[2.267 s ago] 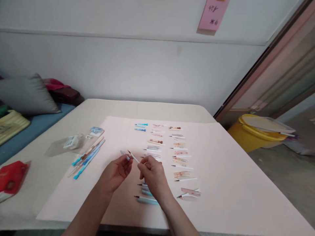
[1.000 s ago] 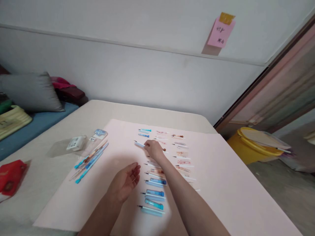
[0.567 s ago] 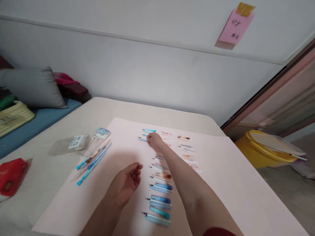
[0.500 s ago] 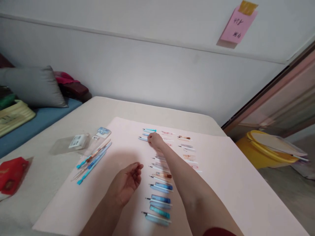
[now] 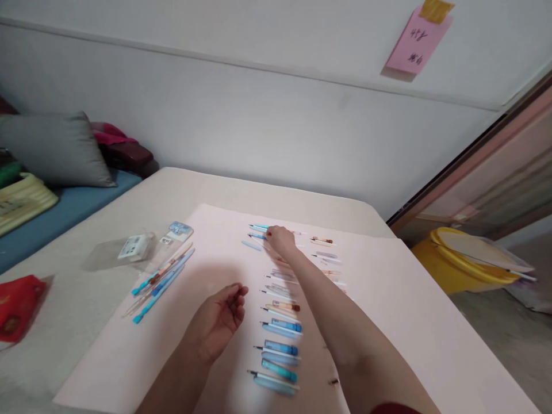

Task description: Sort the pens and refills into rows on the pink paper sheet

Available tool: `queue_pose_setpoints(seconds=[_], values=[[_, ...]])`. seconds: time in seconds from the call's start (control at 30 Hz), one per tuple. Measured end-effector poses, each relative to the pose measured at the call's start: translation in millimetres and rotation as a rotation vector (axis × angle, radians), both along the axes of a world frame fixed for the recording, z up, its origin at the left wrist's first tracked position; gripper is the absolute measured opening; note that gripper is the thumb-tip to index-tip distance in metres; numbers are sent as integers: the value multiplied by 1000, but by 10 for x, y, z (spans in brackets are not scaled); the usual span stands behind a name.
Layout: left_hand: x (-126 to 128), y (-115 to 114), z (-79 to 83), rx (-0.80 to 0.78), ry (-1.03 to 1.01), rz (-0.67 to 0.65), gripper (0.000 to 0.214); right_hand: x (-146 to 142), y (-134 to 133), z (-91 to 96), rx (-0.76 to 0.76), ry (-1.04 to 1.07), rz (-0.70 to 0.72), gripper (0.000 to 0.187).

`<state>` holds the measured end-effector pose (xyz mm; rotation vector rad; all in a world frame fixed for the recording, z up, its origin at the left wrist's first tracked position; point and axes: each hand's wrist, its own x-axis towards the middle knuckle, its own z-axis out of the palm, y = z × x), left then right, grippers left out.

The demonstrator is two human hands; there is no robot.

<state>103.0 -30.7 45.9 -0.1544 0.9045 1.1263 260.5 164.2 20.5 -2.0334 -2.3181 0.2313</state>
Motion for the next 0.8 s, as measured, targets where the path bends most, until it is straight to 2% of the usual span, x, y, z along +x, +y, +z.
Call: queue_pose_setpoints(seconds=[0.13, 0.3, 0.57, 0.8], values=[[-2, -3, 11, -2, -1, 3, 13, -70, -124, 13, 9, -65, 57, 22], [3, -9, 15, 7, 4, 5, 14, -285, -291, -106, 39, -120, 143, 24], [-34, -14, 26, 10, -10, 12, 14, -303, -237, -188, 38, -208, 139, 31], [-26, -23, 38, 11, -27, 21, 17, -310, -245, -137, 58, -247, 171, 30]])
